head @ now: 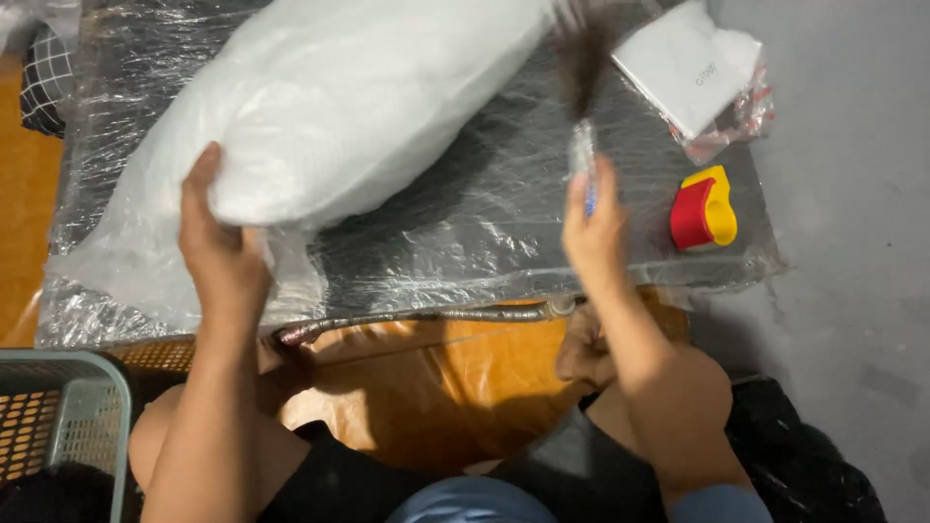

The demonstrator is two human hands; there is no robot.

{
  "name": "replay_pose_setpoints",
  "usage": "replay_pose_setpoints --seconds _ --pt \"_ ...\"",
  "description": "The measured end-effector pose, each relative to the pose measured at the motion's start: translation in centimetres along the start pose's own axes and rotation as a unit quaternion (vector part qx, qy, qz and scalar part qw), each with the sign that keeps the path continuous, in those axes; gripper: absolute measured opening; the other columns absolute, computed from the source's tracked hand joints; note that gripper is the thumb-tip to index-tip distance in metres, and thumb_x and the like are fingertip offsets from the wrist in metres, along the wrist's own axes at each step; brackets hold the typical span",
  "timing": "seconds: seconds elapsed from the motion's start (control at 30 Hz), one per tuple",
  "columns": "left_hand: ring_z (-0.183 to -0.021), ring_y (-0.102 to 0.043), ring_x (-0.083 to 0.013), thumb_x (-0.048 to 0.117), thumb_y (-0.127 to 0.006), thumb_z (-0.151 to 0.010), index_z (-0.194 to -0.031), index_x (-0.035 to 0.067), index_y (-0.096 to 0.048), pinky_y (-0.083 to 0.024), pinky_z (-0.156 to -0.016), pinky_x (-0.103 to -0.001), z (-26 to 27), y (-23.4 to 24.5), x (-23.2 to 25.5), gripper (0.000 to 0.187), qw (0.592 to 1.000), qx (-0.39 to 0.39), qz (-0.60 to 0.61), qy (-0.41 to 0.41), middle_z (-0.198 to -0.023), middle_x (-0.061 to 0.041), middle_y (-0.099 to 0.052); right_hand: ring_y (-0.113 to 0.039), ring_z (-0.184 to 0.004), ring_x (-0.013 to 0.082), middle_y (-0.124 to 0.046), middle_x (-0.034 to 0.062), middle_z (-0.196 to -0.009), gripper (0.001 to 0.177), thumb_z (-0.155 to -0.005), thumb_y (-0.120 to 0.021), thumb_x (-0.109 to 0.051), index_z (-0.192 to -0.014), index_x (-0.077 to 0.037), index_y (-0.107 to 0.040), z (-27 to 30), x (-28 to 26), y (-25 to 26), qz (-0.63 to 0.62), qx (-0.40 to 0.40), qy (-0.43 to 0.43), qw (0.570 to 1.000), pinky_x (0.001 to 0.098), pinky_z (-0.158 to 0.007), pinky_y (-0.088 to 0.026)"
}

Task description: Wrapping a white pillow or foam cushion in protective plastic wrap on a floor-level workspace.

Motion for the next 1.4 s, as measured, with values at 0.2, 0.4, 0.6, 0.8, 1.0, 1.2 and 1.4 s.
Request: replay_pose_setpoints --seconds 0.2,0.4,0.6,0.8,1.0,1.2,1.4 --pt "-0.137 -0.044 -0.054 -0.033 -0.045 -0.077 -0.143 -0.011 -0.045 -0.032 -0.118 -0.058 2.6 -2.3 2.0 0.069 0.999 -0.022 0.027 -0.026 -0.139 -0.036 -0.049 -0.075 -0.098 0.0316 -0.076 0.011 -0.119 0.033 -0.102 -0.064 -0.029 -0.134 -0.019 -0.066 3.7 -6.2 -2.1 0.045 -0.088 0.252 0.963 0.0432 -0.081 -0.06" --pt "-0.146 -0.026 -0.0569 -0.022 -0.062 -0.072 -0.15 -0.007 -0.042 -0.03 -0.121 -0.058 7.7 -8.3 4.4 0.082 0.975 -0.209 -0.059 -0.04 -0.157 -0.041 -0.025 -0.075 -0.078 0.0343 -0.076 0.014 -0.085 0.024 -0.109 -0.069 -0.024 -0.129 -0.011 -0.071 0.9 -1.4 3.6 0.132 0.13 0.2 0.962 0.0373 -0.063 -0.059" --pt "-0.154 0.003 -0.0518 0.054 -0.072 -0.086 -0.162 0.011 -0.02 -0.012 -0.118 -0.067 14.0 -10.2 4.6 0.103 0.766 -0.58 -0.257 -0.104 -0.165 -0.033 -0.006 -0.051 -0.134 0.0419 -0.048 0.0208 -0.156 0.054 -0.111 -0.044 -0.028 -0.163 -0.019 -0.035 4.4 -4.4 0.5 -0.06 -0.125 0.064 0.988 0.0514 -0.112 -0.042" --pt "-0.116 -0.071 -0.0336 0.006 -0.069 -0.089 -0.121 0.003 -0.071 -0.052 -0.105 -0.044 3.0 6.6 2.9 0.032 0.991 -0.074 0.111 -0.031 -0.118 -0.017 -0.074 -0.075 -0.069 0.0376 -0.075 0.0185 -0.087 0.052 -0.101 -0.048 -0.035 -0.152 -0.026 -0.049 17.2 -13.9 -2.4 0.158 -0.332 0.348 0.862 0.0518 -0.058 -0.06" --pt "-0.101 -0.073 -0.0105 0.023 -0.052 -0.11 -0.113 0.014 -0.058 -0.056 -0.083 -0.02 2.4 13.4 -10.2 0.011 0.926 0.172 0.254 0.219 -0.107 -0.001 -0.07 -0.078 -0.072 0.0298 -0.064 0.0159 -0.141 0.056 -0.096 -0.059 -0.015 -0.149 -0.011 -0.044 18.5 -13.3 -2.5 -0.034 -0.381 0.312 0.87 0.0377 -0.06 -0.067" --pt "-0.101 -0.063 -0.0142 0.022 -0.054 -0.114 -0.115 0.004 -0.057 -0.053 -0.089 -0.027 0.8 12.0 -11.0 0.019 0.975 0.12 0.135 0.126 -0.109 -0.008 -0.066 -0.051 -0.055 0.0132 -0.055 -0.001 -0.073 0.056 -0.105 -0.05 -0.029 -0.159 -0.028 -0.034 21.0 -12.0 -4.3 0.039 -0.472 0.345 0.81 0.0266 -0.05 -0.05" --pt "-0.088 -0.058 -0.0127 0.027 -0.056 -0.115 -0.11 0.0 -0.06 -0.05 -0.078 -0.026 0.5 11.4 -13.7 0.027 0.979 0.156 0.088 0.098 -0.102 -0.008 -0.067 -0.045 -0.041 0.0131 -0.054 -0.0009 -0.066 0.062 -0.104 -0.057 -0.024 -0.16 -0.018 -0.031 16.6 -11.8 -1.6 0.096 -0.28 0.304 0.906 0.0313 -0.036 -0.042"
Point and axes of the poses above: each hand's wrist, its own z-axis away from the middle knuckle, its own y-axis out of the back of the hand, x = y × z, the point moved 10 cm from there along -z, towards the middle knuckle
